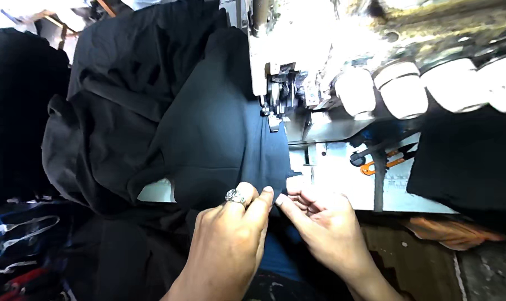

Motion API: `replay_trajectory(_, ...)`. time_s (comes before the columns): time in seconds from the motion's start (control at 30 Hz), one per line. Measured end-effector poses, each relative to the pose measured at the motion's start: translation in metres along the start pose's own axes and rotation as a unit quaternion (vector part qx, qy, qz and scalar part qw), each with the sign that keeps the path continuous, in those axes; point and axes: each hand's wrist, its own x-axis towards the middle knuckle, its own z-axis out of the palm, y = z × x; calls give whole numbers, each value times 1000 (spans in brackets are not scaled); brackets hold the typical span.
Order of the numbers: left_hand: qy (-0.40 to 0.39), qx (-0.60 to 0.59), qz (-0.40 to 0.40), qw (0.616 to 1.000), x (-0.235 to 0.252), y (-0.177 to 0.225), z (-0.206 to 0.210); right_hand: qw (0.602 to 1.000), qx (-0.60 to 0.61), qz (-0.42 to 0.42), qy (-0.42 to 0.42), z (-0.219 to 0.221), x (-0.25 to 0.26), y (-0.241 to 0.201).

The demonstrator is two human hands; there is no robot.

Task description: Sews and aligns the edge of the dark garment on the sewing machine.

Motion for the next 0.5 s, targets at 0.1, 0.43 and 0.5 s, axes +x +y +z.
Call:
replay_trajectory(0.1, 16, 21, 1, 1000, 17, 0, -3, 1000, -15, -22, 5, 0, 8, 0)
replay_trajectory(0.43, 5, 129, -4, 992, 65, 12, -4, 998, -41, -36, 33, -4, 26, -8)
replay_trajectory(0.5, -4, 109, -21, 994, 55, 20, 2, 997, -52, -30, 39, -4, 25, -7)
